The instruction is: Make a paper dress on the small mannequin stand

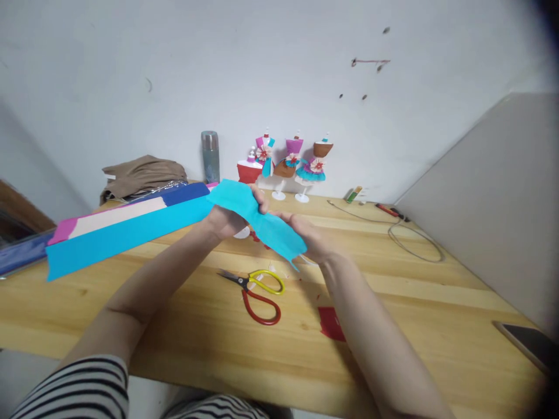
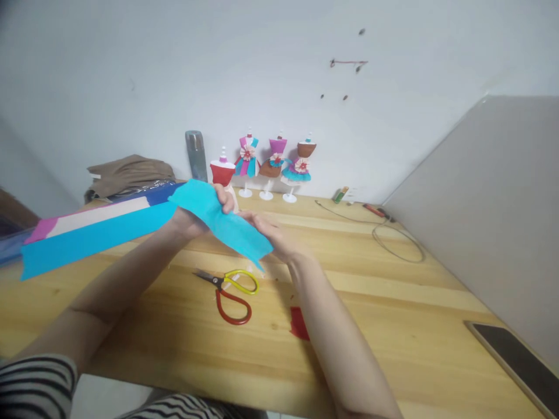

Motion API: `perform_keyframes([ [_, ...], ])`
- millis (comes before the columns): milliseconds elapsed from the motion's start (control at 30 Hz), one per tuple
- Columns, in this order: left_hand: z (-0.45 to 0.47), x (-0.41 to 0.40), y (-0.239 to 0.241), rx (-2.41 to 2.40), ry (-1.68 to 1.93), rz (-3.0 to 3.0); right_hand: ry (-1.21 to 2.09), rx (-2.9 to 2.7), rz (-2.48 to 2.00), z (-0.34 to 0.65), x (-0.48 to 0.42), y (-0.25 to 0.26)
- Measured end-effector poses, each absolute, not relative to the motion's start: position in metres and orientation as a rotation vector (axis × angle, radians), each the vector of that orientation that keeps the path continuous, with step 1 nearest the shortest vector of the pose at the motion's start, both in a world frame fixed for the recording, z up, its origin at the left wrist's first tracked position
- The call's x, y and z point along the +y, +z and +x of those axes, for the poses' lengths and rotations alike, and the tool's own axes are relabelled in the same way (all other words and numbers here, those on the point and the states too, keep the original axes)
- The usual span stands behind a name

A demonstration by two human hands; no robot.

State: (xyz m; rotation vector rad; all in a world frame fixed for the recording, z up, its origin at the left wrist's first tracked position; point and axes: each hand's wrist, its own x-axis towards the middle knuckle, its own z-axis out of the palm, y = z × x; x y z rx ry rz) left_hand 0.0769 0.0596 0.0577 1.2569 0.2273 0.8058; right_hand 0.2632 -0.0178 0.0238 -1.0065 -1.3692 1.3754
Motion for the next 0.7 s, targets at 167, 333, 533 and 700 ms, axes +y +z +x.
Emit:
perform_keyframes([
  [167,0.073,0.063,0.060,0.257,0.867,1.328,1.459,-1.314,-1.013,0.266,-0.026,0.030],
  [333,0.073,0.072,0.053,0.244,0.855,1.370,1.365,-1.339,-1.116,0.278,-0.027,0.036],
  [533,0.071,0.079,0.051,0.058,0.747,1.314,1.093,-1.347,-1.326,0.287,-0.030,0.046],
  [700,0.072,0.078,0.061,0.396,0.542,1.216,0.892,-1.349,-1.379,0.304,-0.035,0.051],
])
